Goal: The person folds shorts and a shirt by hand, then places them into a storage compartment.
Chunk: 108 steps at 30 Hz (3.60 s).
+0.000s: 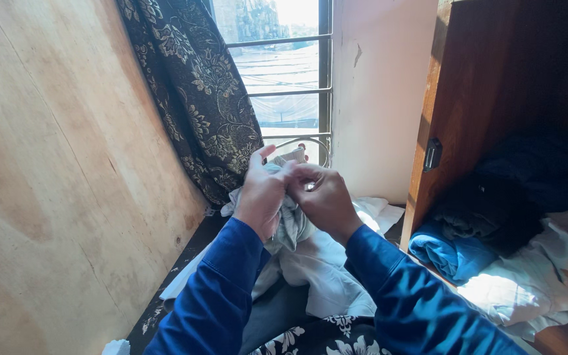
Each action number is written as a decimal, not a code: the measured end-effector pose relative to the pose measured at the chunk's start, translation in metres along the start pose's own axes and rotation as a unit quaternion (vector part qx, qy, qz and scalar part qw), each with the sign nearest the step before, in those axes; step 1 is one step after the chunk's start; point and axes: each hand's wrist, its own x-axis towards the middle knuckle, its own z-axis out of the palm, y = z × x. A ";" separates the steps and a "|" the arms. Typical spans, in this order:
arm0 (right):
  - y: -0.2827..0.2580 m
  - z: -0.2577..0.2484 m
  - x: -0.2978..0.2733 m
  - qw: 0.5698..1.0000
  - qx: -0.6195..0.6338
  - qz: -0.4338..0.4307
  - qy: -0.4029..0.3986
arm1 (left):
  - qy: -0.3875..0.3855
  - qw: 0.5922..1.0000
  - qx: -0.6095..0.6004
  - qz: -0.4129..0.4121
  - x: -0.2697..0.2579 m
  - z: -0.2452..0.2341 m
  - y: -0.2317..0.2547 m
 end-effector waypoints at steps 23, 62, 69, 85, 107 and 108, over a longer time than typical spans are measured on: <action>0.113 0.064 -0.047 0.905 0.099 0.321 -0.263 | -0.183 0.918 -0.288 0.201 -0.067 0.024 0.096; 0.083 -0.012 -0.028 0.837 0.038 0.521 -0.161 | -0.157 0.969 -0.187 -0.023 0.031 -0.105 -0.030; 0.162 0.019 -0.039 0.862 0.101 0.441 -0.230 | -0.216 0.969 -0.113 -0.033 0.024 -0.105 -0.017; 0.162 -0.015 -0.018 0.962 0.012 0.269 0.039 | 0.191 0.602 0.742 0.224 0.016 -0.121 0.013; 0.052 -0.049 0.016 0.942 -0.005 0.084 0.325 | 0.325 0.793 0.367 0.361 0.005 -0.105 0.041; 0.050 -0.050 0.017 0.944 0.003 0.097 0.315 | 0.326 0.793 0.367 0.360 0.006 -0.105 0.039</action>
